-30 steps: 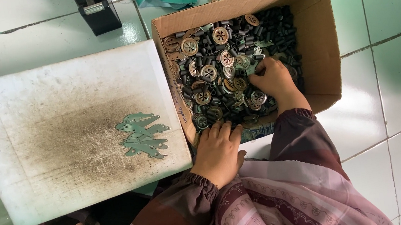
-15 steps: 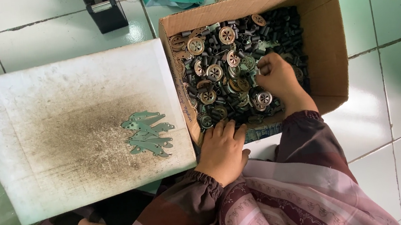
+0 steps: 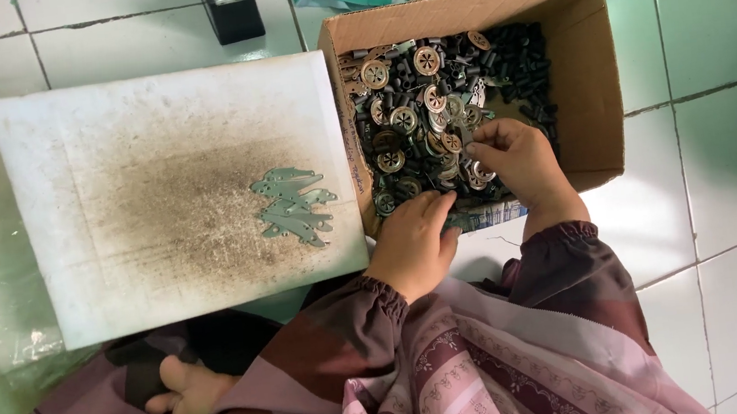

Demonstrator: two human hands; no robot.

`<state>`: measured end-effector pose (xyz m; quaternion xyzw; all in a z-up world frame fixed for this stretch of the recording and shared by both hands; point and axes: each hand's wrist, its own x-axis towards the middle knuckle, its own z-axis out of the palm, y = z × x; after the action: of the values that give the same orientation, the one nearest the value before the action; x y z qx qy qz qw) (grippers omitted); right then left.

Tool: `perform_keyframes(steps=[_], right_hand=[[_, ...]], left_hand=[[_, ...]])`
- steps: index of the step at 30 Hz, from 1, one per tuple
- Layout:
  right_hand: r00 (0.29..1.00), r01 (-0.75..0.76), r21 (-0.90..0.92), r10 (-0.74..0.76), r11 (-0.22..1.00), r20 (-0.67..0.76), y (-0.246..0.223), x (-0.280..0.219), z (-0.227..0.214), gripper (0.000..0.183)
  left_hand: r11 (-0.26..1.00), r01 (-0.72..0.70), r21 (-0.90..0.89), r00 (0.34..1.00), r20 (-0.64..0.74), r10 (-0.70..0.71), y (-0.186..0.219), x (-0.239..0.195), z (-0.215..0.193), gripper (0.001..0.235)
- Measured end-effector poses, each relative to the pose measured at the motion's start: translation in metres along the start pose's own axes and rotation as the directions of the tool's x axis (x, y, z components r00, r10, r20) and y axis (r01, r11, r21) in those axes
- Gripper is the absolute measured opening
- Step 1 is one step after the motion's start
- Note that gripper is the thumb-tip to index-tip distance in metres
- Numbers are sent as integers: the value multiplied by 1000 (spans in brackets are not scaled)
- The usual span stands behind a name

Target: The person sits on the floor and sorts small metal buttons from a cardboard box into a clear plastic bag. They pick up buttons one by one, place them into the bag, and then seal the bag with tape.

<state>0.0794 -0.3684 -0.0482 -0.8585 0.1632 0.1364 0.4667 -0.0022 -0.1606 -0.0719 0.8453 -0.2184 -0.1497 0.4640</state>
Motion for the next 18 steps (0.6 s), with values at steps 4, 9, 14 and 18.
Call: perform_keyframes(steps=[4,9,14,18], right_hand=[[996,40,4,-40,999,-77,-2,-28,1,15],[996,43,-33,-46,998,-79,5,-55,6,15],[982,42,74,-28,996,-186,-6,-86,-3,19],[974,32,174,8,984,-225,19,-73,-3,25]], left_hand=[[999,-14,-49,990,-139,7,-5,-7,3,42],[988,-155,28,965,-211,157,0,-23,13,35],[973,-203,113,911,-341,230,-2,-66,5,33],[973,-136,185,897,-395,200,-16,-111,-23,36]])
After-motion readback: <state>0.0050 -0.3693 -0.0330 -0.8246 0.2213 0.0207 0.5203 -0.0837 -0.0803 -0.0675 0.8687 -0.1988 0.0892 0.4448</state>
